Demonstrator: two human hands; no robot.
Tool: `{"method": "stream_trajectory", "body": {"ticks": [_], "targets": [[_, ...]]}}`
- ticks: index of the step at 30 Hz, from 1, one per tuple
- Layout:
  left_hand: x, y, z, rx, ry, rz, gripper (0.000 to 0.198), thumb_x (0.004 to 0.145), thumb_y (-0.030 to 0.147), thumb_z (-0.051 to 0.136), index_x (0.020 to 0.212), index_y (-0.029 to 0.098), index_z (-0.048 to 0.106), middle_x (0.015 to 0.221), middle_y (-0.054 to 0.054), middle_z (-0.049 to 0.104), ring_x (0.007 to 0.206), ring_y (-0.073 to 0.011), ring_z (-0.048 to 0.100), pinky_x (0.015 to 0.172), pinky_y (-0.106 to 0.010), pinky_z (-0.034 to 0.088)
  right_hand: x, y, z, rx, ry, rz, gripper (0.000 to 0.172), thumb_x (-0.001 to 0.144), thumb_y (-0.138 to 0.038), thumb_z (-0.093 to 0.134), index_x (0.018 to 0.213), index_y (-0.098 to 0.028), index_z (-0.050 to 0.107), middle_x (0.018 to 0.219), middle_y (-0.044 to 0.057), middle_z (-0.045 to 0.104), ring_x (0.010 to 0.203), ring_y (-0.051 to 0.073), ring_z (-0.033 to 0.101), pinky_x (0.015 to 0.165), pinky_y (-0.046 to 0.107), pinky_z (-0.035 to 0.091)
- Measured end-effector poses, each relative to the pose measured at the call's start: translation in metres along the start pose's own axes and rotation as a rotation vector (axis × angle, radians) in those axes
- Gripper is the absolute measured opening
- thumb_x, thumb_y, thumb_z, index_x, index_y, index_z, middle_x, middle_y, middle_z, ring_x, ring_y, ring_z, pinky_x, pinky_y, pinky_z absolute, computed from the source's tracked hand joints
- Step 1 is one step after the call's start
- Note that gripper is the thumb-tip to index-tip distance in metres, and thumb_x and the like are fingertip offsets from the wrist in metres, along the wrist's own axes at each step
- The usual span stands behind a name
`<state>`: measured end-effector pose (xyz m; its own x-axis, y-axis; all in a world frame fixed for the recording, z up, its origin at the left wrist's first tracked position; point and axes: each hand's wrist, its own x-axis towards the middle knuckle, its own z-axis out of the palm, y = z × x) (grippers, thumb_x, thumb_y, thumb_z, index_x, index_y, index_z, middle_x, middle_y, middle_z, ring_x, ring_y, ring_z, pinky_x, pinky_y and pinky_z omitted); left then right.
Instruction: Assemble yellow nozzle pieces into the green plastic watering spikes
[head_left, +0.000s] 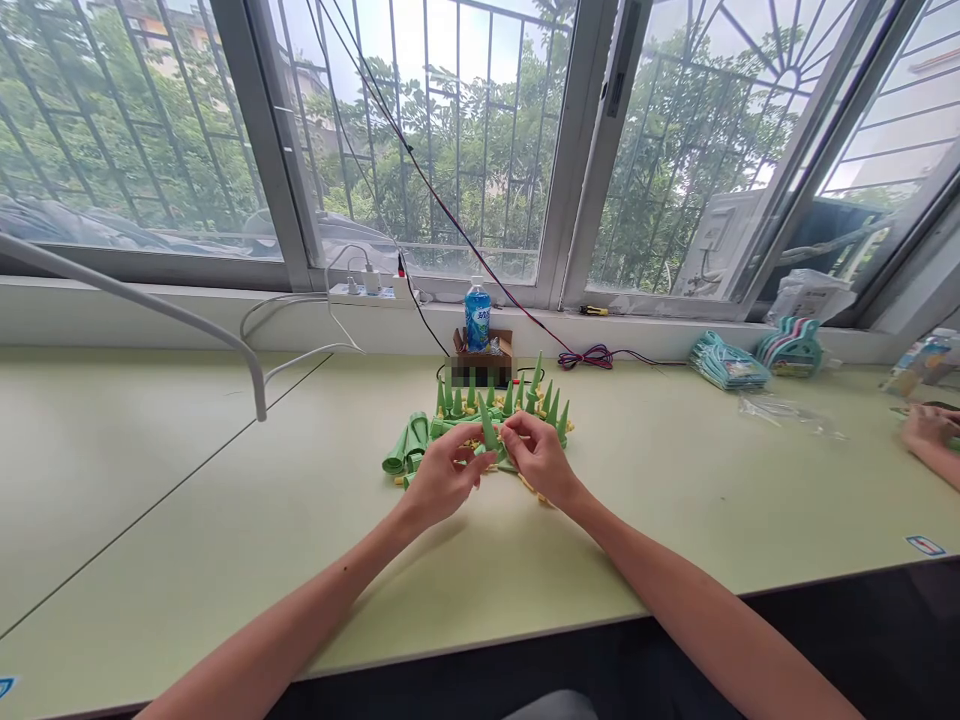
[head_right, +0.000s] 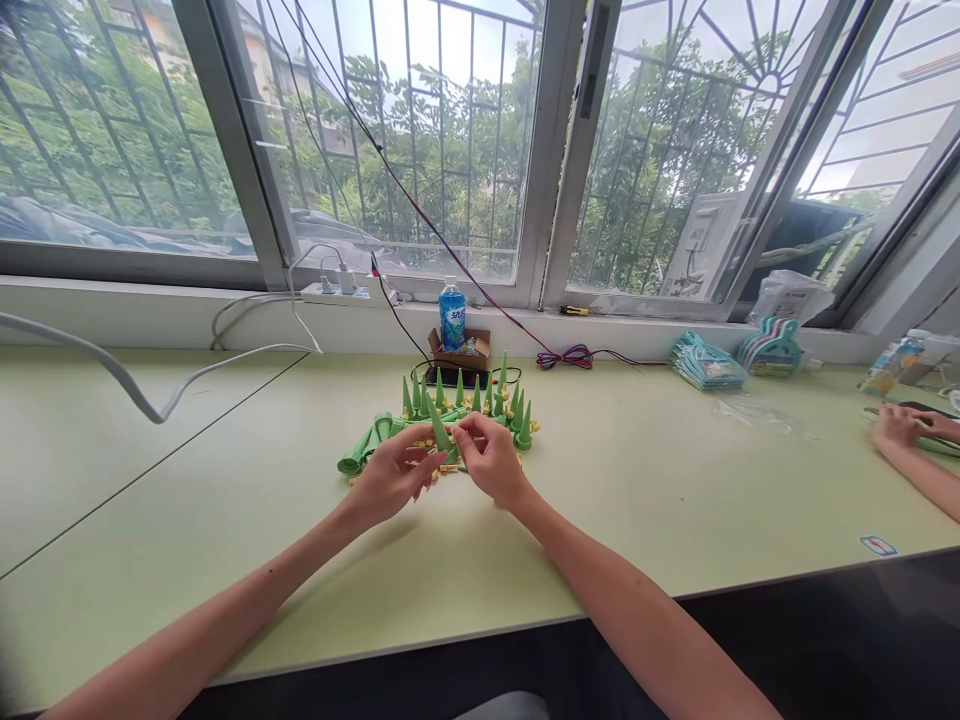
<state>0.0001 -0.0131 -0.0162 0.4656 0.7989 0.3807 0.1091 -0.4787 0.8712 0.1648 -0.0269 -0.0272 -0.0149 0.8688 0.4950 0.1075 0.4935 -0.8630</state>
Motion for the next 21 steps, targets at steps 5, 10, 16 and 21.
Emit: {"method": "stream_trajectory", "body": {"ticks": [5,10,16,21], "targets": [[-0.0008,-0.0078,0.0007,0.235,0.038,0.191,0.022,0.089,0.028,0.053,0.108,0.024,0.063,0.101,-0.005,0.054,0.061,-0.0085,0.051,0.049,-0.02,0.047,0.0005,0.0027,-0.0004,-0.006,0.01,-0.001,0.026,0.087,-0.041,0.056,0.076,-0.019,0.05,0.059,-0.005,0.042,0.046,0.007,0.033,0.043,0.021,0.028],[-0.001,-0.0103,-0.0002,0.366,0.051,0.326,0.018,0.091,0.019,0.048,0.104,0.023,0.06,0.102,-0.004,0.053,0.061,-0.0068,0.049,0.052,-0.019,0.045,-0.0001,0.0047,0.0008,-0.003,0.011,0.016,0.026,0.087,-0.041,0.056,0.075,-0.019,0.05,0.058,-0.005,0.043,0.046,0.007,0.034,0.042,0.021,0.028],[0.0022,-0.0116,0.0054,0.405,0.142,0.24,0.015,0.089,0.023,0.051,0.104,0.021,0.054,0.104,-0.005,0.052,0.059,-0.0069,0.051,0.052,-0.022,0.045,0.0011,0.0072,0.0035,0.001,0.068,0.011,0.026,0.088,-0.042,0.054,0.077,-0.02,0.05,0.06,-0.005,0.043,0.045,0.007,0.034,0.041,0.021,0.029],[0.0038,-0.0044,0.006,0.259,0.203,0.024,0.025,0.086,0.04,0.056,0.096,0.017,0.051,0.093,-0.004,0.057,0.046,-0.0054,0.049,0.041,-0.02,0.04,0.0022,0.0067,0.0035,0.026,0.116,0.005,0.027,0.09,-0.044,0.052,0.078,-0.02,0.048,0.058,-0.006,0.041,0.043,0.007,0.034,0.039,0.02,0.027]]}}
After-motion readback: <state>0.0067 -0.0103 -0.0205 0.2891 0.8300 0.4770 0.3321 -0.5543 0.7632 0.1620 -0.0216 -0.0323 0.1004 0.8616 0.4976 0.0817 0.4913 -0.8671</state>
